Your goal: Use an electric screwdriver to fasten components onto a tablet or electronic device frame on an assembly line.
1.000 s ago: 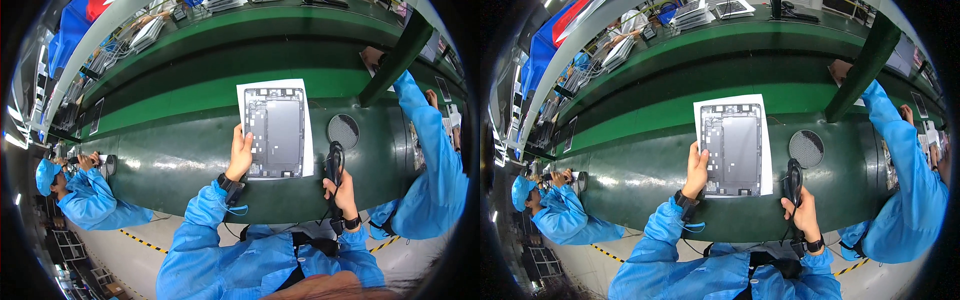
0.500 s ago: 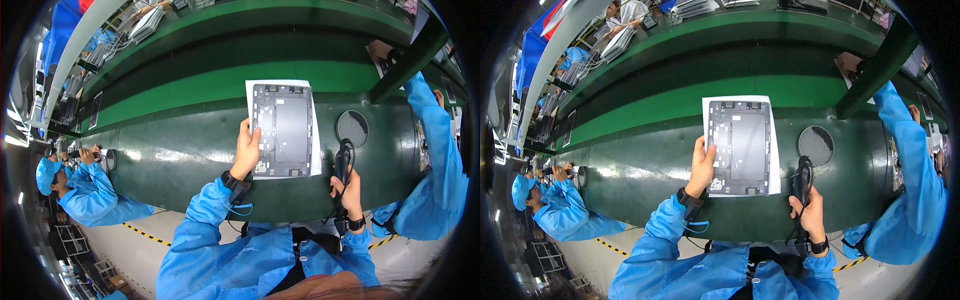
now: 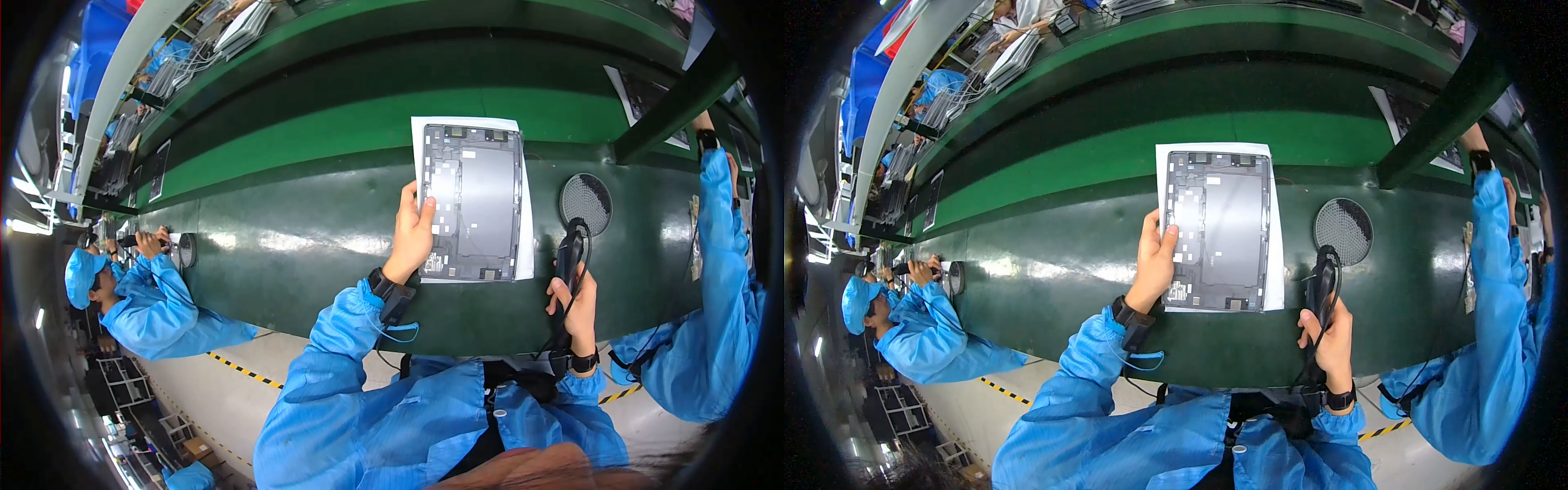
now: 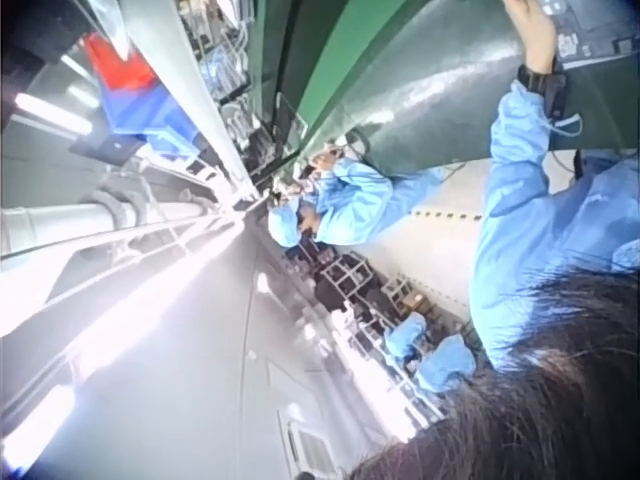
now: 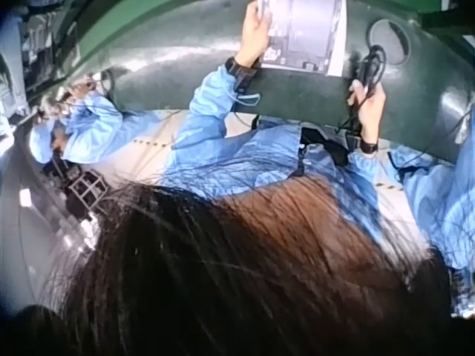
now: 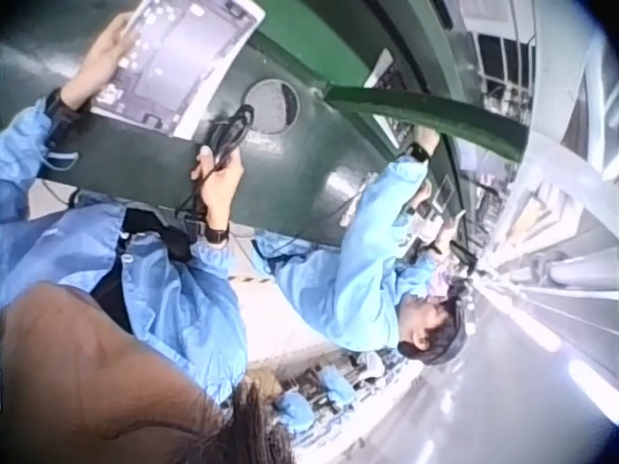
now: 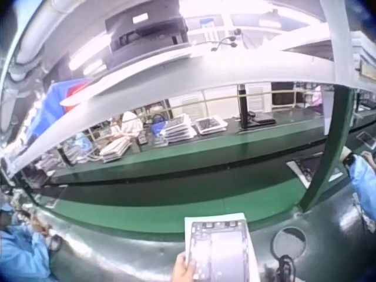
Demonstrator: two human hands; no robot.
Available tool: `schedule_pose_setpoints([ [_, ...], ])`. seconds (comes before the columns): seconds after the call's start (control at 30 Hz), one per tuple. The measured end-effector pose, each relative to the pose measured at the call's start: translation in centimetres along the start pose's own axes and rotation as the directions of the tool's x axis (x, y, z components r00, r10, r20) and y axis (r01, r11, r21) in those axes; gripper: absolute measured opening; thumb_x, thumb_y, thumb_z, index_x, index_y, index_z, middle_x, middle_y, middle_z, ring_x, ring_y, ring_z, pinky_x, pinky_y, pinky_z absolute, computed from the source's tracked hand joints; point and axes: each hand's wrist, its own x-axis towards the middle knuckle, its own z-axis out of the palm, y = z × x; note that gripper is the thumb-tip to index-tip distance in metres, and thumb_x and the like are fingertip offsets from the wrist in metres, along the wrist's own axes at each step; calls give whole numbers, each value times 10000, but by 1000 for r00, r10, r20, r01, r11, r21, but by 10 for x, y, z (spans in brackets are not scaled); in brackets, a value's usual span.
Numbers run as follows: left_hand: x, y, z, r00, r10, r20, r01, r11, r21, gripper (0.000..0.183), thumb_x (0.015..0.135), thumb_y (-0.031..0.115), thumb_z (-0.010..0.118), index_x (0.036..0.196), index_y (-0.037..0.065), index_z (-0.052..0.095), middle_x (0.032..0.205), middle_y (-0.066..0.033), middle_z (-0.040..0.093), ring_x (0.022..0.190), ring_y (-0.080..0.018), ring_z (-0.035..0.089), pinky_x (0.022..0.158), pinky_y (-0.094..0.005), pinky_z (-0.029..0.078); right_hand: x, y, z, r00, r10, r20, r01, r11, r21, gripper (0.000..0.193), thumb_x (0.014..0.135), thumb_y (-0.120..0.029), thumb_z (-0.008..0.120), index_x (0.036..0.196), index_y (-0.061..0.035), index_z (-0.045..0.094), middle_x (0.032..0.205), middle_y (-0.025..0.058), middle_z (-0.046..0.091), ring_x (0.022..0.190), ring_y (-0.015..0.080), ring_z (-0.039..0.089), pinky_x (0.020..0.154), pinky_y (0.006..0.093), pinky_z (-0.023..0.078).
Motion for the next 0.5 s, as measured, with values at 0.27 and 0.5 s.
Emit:
schedule_pose_setpoints([
  [0.27, 82, 5, -2, 995, 45, -84, -48, 999, -26, 349, 1019, 83, 508, 1330, -54, 429, 1166, -139, 635, 1041, -167, 602, 943, -309, 477, 2, 4, -4, 1000, -4, 8, 4, 999, 33, 265, 925, -100, 667, 1131, 38, 572, 744, 73, 610, 484, 117, 570, 458, 251, 462],
  [0.5, 243, -18, -15, 986, 27, -164, 18, 964, 266, 368, 945, 147, 603, 1233, -80, 570, 999, -180, 714, 888, -257, 687, 806, -375, 527, 2, 2, -4, 1000, -14, 5, 14, 999, 31, 258, 918, -103, 683, 1111, 28, 572, 734, 64, 605, 478, 117, 565, 458, 262, 452],
])
